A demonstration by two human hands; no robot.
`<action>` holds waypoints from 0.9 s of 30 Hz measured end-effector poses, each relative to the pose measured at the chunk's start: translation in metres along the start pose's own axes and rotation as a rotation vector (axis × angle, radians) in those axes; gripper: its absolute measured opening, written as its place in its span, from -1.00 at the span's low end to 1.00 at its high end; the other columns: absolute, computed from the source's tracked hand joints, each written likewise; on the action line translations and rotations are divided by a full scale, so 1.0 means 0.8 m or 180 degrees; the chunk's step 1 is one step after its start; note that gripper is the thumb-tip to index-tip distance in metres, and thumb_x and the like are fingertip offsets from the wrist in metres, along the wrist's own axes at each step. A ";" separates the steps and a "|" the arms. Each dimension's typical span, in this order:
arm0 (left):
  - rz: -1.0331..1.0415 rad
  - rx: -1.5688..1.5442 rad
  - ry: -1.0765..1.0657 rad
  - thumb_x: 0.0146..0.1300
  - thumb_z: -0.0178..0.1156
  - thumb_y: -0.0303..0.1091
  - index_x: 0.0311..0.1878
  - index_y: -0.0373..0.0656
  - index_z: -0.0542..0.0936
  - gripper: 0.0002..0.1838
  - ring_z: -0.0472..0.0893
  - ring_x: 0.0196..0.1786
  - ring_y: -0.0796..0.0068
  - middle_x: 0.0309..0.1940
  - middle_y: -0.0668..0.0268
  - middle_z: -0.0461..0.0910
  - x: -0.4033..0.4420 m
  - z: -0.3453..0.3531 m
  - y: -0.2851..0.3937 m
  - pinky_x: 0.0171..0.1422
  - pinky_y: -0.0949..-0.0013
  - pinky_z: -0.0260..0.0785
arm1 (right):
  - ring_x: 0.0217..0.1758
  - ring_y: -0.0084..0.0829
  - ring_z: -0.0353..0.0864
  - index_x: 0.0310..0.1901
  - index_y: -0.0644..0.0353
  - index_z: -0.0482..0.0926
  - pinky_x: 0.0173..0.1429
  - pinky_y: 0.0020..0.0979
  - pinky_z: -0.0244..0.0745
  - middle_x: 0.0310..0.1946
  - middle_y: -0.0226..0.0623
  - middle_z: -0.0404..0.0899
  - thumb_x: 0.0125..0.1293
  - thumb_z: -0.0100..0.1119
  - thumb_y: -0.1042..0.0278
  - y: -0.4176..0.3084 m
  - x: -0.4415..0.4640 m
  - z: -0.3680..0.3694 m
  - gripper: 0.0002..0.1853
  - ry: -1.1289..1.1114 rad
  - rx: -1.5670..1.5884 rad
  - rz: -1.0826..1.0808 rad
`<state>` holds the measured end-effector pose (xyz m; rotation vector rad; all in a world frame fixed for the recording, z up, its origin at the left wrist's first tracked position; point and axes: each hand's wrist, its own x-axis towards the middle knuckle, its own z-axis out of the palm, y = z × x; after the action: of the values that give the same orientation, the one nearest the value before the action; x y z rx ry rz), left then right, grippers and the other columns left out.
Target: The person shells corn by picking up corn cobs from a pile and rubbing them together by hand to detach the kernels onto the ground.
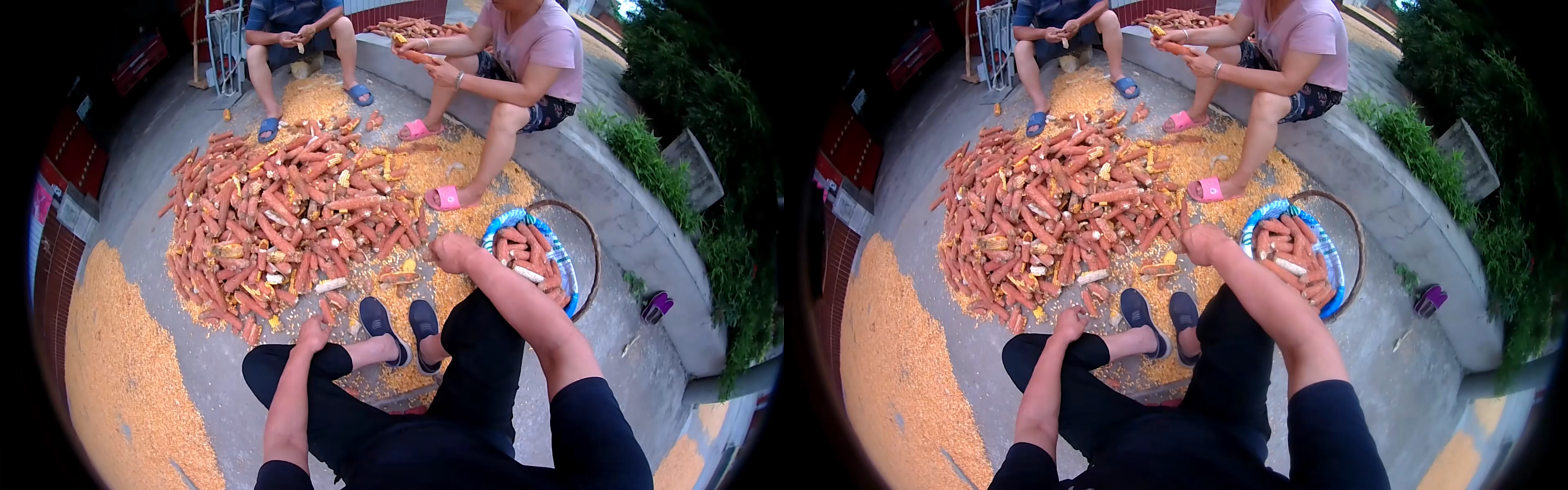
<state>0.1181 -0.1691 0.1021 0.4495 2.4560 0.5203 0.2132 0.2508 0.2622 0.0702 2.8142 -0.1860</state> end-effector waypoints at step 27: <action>0.0158 0.0053 -0.0175 0.21 0.34 -0.22 0.08 -0.24 0.65 -0.58 0.63 0.16 -0.07 0.05 -0.08 0.67 0.003 0.003 -0.005 0.31 0.05 0.45 | 0.00 0.01 0.73 -0.22 0.24 0.73 0.11 -0.07 0.64 -0.14 0.03 0.74 0.14 0.19 0.40 0.001 0.004 0.004 -0.78 -0.0140 0.0020 -0.0009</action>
<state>0.1165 -0.1710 0.0972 0.5259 2.4035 0.5019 0.2112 0.2513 0.2583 0.0629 2.7703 -0.1948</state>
